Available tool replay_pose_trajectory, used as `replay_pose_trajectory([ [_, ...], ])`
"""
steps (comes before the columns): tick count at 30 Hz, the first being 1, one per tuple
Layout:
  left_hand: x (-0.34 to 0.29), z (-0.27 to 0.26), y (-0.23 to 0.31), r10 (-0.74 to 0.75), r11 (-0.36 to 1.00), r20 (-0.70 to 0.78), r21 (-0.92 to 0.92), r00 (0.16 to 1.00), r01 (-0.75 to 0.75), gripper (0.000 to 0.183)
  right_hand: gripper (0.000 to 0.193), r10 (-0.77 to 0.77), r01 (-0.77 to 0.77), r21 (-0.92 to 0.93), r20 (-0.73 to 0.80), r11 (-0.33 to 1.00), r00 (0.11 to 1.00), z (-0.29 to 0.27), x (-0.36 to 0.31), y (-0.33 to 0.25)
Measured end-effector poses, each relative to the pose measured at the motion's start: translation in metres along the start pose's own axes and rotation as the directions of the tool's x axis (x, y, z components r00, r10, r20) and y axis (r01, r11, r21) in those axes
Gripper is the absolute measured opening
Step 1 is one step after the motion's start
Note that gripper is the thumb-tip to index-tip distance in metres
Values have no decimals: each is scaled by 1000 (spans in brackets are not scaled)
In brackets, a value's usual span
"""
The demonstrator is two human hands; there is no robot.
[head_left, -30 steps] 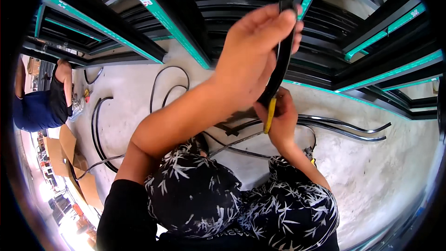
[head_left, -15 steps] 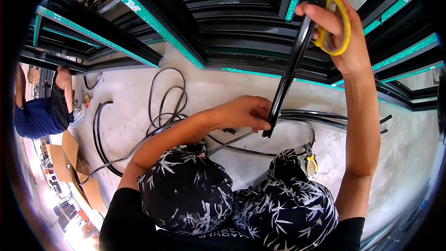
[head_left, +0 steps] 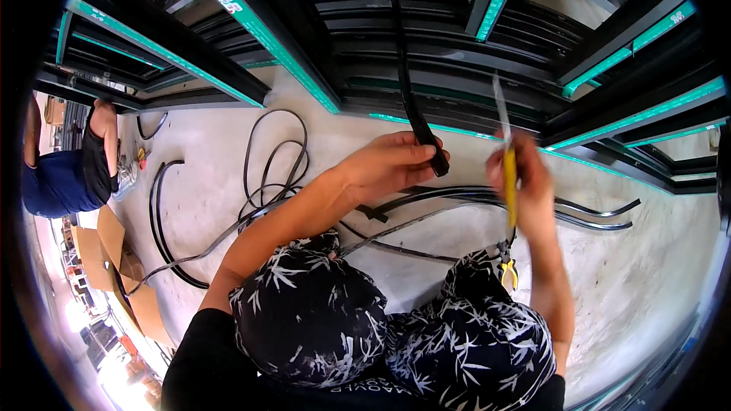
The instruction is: The person installs a black sealant strip into the grooves of a metal window frame by pressing it in with their hands and cutting the strip to size using scissors.
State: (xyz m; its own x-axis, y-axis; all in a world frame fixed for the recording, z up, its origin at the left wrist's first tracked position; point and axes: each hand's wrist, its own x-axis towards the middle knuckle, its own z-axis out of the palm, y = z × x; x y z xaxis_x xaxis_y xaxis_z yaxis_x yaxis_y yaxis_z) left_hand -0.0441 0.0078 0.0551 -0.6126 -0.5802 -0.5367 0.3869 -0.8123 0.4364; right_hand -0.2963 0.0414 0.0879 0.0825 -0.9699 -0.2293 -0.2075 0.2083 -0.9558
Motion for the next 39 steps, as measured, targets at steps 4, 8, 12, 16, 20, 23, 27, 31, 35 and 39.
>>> replay_pose_trajectory([
  [4, 15, 8, -10, 35, 998, -100, -45, 994, -39, 19, 59, -73, 48, -222, -104, 974, 992, 18, -56, 23],
  [8, 23, 18, -9, 66, 996, -157, -47, 985, -74, 15, 58, -289, 186, -464, -163, 866, 943, 29, -56, 26],
  [12, 25, 23, -10, 99, 993, -148, -50, 984, -108, 12, 58, -288, 172, -492, -169, 853, 943, 32, -50, 34],
  [16, 24, 23, -11, 99, 993, -112, -54, 989, -106, 10, 57, -282, 183, -488, -137, 853, 950, 28, -49, 34],
  [20, 22, 28, -10, 114, 992, -124, -47, 986, -121, 11, 56, -294, 182, -550, -122, 815, 948, 26, -46, 32],
  [23, 27, 28, -13, 118, 991, -128, -49, 985, -125, 12, 47, -398, 247, -592, -138, 768, 907, 26, -42, 38],
  [27, 27, 28, -12, 100, 992, -129, -65, 987, -109, 12, 47, -427, 274, -575, -147, 771, 892, 28, -40, 50],
  [31, 30, 24, -15, 88, 992, -122, -75, 989, -97, 14, 47, -430, 267, -569, -171, 778, 887, 33, -42, 57],
  [35, 33, 22, -19, 61, 995, -130, -69, 990, -71, 16, 50, -360, 185, -528, -251, 829, 899, 40, -43, 77],
  [39, 27, 25, -16, 122, 987, -140, 123, 983, -105, 19, 52, -226, 7, -628, -269, 778, 936, 28, -40, 121],
])
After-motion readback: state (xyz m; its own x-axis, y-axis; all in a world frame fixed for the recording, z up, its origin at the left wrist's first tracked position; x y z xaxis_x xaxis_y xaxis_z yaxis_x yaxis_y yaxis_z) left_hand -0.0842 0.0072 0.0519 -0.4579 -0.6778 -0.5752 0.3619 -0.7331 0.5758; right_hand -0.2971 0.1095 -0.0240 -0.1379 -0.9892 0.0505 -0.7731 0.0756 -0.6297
